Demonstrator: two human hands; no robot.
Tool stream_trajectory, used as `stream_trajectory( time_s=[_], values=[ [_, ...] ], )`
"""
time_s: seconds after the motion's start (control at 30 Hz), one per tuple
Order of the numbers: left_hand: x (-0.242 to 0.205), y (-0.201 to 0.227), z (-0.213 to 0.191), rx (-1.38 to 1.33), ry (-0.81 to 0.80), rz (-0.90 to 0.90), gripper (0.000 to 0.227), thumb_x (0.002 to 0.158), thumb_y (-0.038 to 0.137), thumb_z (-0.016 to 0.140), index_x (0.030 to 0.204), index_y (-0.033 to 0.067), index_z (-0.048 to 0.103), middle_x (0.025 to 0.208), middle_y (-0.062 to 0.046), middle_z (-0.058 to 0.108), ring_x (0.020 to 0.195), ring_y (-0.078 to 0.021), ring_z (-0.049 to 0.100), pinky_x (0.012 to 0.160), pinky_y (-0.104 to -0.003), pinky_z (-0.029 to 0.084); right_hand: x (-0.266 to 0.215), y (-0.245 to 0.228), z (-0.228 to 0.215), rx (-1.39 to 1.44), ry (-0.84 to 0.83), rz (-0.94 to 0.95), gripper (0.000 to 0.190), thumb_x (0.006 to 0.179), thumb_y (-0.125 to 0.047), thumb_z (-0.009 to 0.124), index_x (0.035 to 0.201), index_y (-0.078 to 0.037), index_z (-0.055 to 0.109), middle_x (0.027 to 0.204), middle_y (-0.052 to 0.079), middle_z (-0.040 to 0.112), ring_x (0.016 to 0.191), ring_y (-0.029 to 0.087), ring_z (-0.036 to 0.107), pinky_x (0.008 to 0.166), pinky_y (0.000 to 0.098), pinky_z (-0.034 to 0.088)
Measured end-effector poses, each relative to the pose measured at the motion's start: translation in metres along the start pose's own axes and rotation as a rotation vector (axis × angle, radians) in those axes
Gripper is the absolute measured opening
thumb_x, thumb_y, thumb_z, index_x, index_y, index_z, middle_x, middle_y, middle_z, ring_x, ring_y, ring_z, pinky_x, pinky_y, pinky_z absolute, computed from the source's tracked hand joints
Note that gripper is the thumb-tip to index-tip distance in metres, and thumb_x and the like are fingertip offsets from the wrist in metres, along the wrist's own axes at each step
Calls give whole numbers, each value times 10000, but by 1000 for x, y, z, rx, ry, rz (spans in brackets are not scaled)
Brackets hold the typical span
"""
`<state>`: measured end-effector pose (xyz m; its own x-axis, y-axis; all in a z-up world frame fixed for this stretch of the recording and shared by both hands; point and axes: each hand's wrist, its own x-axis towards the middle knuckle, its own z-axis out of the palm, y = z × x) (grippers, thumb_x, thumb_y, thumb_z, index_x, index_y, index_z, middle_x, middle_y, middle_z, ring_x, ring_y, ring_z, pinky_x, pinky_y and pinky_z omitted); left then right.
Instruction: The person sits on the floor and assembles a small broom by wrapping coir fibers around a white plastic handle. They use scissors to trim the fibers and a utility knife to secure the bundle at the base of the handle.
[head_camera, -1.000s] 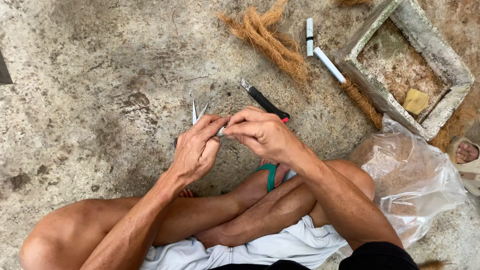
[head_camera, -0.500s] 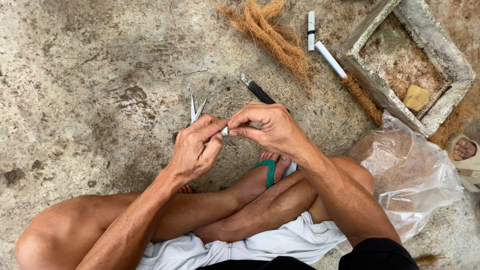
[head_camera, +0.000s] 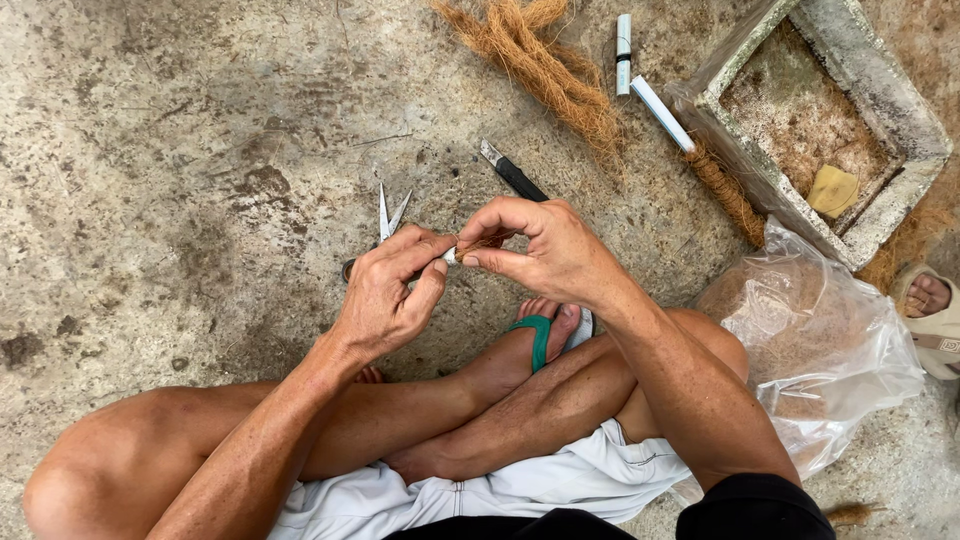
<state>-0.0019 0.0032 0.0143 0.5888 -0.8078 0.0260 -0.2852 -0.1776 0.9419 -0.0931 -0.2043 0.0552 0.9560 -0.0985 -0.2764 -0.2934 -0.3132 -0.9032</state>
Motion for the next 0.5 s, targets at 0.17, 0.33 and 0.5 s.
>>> stream_trajectory(
  time_s=[0.17,0.33,0.5],
  values=[
    [-1,-2,0,-50,5,27,279,964,67,578,1190,-30,710,1014,-127,705,852,-232,715,745,-326,558,-1,3,3,-26,44,-160,130,864,-89,829,988,-80,790,1007,17,764,919,119,747,796,257,605],
    [1,-2,0,-79,5,-18,273,968,66,587,1193,-25,710,953,-123,678,789,-208,674,711,-317,536,-4,1,-1,-55,18,-248,245,865,33,742,1077,-81,788,1091,60,721,983,152,713,837,275,589],
    [0,-2,0,-113,8,-11,255,976,65,591,1187,-21,706,969,-113,689,776,-183,664,680,-305,526,-3,-2,-1,-75,0,-246,239,862,27,743,1068,-85,788,1059,47,748,964,133,737,826,263,594]
  ],
)
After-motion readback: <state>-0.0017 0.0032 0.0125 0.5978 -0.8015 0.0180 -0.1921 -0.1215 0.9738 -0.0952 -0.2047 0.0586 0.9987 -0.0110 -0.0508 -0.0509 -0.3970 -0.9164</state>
